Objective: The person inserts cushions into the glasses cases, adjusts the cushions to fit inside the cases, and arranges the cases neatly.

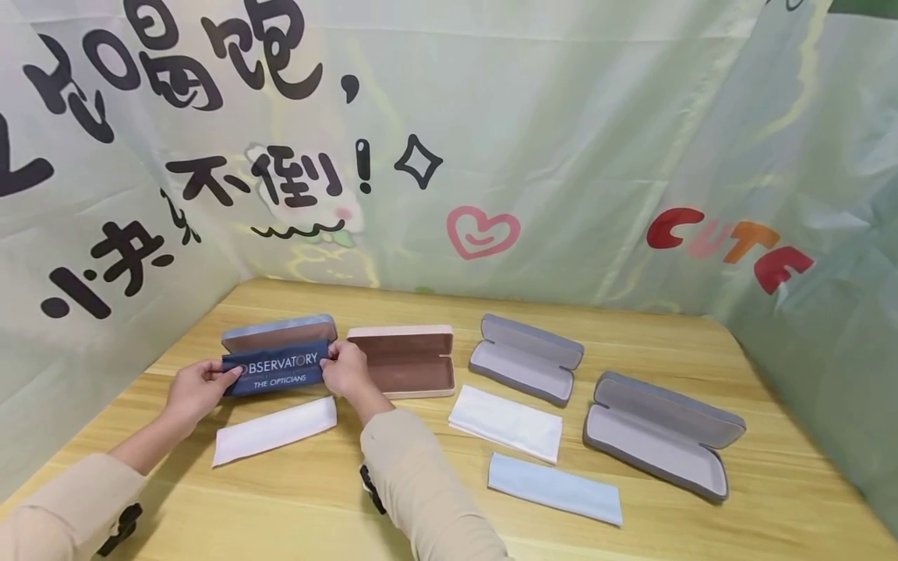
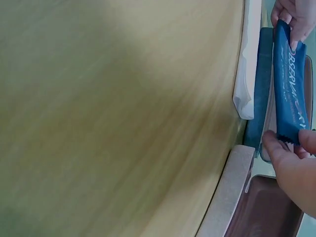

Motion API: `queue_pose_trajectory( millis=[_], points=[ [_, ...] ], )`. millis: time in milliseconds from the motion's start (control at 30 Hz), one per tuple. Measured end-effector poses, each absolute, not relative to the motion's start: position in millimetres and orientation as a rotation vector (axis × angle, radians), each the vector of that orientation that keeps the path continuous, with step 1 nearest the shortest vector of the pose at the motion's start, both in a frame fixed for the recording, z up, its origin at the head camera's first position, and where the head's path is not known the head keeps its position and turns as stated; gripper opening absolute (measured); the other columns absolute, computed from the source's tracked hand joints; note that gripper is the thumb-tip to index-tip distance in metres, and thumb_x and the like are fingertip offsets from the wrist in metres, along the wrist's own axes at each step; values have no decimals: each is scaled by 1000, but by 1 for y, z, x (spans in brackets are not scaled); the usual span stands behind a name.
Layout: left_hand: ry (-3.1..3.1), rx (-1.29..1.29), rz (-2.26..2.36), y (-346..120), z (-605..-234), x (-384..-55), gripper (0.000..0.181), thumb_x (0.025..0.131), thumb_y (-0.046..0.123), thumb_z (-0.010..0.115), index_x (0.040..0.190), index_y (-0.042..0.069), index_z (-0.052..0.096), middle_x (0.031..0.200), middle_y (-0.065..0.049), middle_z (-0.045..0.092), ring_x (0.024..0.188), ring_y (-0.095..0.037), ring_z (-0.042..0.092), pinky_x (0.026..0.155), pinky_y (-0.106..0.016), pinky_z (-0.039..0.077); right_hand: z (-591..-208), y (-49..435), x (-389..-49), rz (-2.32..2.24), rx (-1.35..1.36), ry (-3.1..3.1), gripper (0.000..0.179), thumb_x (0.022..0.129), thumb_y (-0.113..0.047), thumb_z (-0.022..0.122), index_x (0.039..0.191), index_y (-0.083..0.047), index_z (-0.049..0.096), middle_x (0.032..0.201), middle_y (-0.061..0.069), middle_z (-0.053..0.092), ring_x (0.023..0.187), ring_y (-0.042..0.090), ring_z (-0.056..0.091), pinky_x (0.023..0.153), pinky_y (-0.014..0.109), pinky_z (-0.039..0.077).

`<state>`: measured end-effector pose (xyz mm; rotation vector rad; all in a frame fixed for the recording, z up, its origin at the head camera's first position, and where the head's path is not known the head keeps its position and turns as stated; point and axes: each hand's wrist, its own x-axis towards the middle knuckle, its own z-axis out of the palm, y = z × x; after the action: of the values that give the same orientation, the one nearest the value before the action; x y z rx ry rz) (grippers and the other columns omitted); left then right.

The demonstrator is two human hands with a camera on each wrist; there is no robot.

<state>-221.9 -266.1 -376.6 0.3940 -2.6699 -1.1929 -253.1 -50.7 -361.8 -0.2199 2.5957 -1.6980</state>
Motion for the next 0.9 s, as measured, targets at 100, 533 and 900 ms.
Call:
queue_pose_trajectory(
  millis=[100, 533, 900],
  points=[
    [-2673, 405, -1156, -264, -376, -221, 31, 91, 18, 58, 100, -11, 56, 82, -16, 54, 74, -23, 50, 54, -22, 40, -363, -51, -253, -1695, -204, 2567, 24, 88, 1, 57, 71, -7, 43, 74, 3, 46, 72, 13, 47, 58, 17, 37],
    [-2698, 369, -1107, -264, -374, -215, 30, 90, 17, 57, 99, -12, 56, 81, -17, 55, 76, -27, 51, 57, -25, 40, -367, -50, -249, -1647, -186, 2575, 21, 88, -2, 59, 72, -7, 46, 72, 2, 44, 73, 13, 47, 60, 18, 38],
    [-2715, 379, -1078, -264, -373, -208, 28, 90, 17, 58, 97, -10, 56, 80, -15, 54, 74, -24, 50, 55, -24, 39, -365, -45, -239, -1605, -250, 2598, 23, 86, -3, 62, 69, -8, 47, 63, -3, 42, 62, 8, 42, 54, 15, 33]
  ],
)
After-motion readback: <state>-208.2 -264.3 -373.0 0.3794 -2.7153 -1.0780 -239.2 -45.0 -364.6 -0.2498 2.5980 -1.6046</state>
